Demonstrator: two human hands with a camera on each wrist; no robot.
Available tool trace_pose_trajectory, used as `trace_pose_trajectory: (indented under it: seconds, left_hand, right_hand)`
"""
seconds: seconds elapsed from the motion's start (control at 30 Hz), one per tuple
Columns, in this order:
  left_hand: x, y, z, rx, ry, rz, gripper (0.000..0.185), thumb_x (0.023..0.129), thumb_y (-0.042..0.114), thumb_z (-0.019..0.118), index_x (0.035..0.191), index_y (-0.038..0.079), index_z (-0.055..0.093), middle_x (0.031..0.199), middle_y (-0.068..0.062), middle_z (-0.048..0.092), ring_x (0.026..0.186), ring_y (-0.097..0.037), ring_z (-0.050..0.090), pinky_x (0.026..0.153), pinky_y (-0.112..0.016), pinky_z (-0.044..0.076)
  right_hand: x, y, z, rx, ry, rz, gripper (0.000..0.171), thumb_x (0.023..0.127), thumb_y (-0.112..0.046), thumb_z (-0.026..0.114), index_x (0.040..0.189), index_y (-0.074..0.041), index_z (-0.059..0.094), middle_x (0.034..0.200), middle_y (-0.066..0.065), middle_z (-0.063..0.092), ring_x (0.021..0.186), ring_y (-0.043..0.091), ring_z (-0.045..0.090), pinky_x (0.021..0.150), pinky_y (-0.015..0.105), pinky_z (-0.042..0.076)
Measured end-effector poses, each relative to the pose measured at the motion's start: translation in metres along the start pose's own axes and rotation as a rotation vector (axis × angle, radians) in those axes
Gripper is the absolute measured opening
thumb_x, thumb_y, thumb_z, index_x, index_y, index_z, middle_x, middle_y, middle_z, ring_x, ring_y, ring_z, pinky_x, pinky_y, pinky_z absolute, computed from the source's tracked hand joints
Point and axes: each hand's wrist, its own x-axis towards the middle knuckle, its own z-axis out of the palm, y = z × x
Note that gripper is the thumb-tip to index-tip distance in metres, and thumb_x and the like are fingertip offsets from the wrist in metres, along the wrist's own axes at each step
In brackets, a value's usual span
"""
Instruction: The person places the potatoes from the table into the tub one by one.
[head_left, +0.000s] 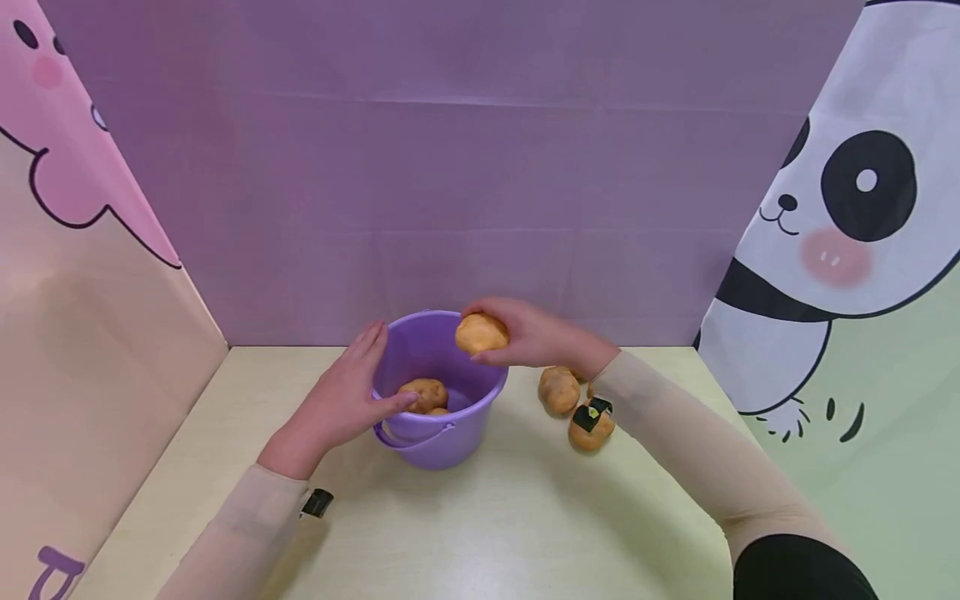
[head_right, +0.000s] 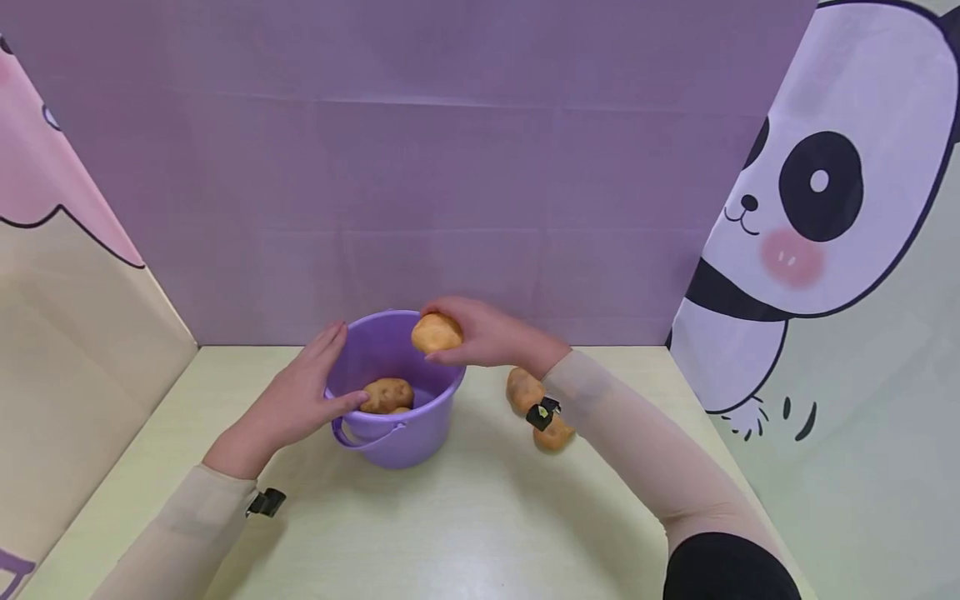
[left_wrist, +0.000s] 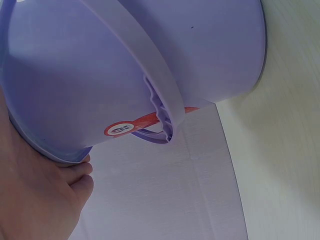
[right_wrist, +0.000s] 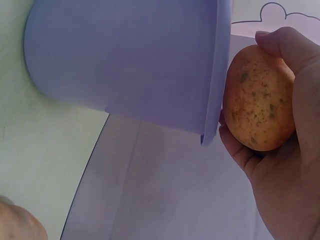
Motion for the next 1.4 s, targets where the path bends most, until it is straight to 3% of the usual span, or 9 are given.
trace_pose_trajectory:
  seconds: [0.4,0.7,1.4]
  left_hand:
    - [0.001,0.0,0.0,-0.004,-0.002,0.002,0.117,0.097,0.058,0.08,0.171,-0.011,0.02,0.181,-0.028,0.016,0.168,-0.044,0.015,0.132,-0.064,0.024]
    - [0.0,-0.001,-0.002,-0.006,-0.015,-0.003,0.122,0.097,0.071,0.073,0.171,-0.01,0.019,0.181,-0.027,0.016,0.169,-0.043,0.013,0.133,-0.063,0.022]
    - [-0.001,0.0,-0.003,-0.007,-0.017,-0.011,0.123,0.097,0.073,0.071,0.171,-0.01,0.019,0.182,-0.026,0.015,0.169,-0.044,0.013,0.133,-0.063,0.022]
  right_hand:
    - [0.023,-0.005,0.013,-0.031,-0.035,-0.069,0.067,0.094,-0.029,0.09,0.149,-0.002,0.062,0.135,0.007,0.07,0.113,0.021,0.065,0.099,0.036,0.055]
    - [0.037,-0.008,0.026,-0.04,-0.064,-0.1,0.069,0.093,-0.03,0.09,0.148,0.0,0.061,0.136,0.009,0.07,0.116,0.021,0.065,0.102,0.033,0.053]
    - [0.052,-0.001,0.044,-0.035,-0.131,-0.102,0.068,0.096,-0.03,0.087,0.15,0.0,0.059,0.139,0.011,0.068,0.116,0.02,0.064,0.103,0.031,0.052]
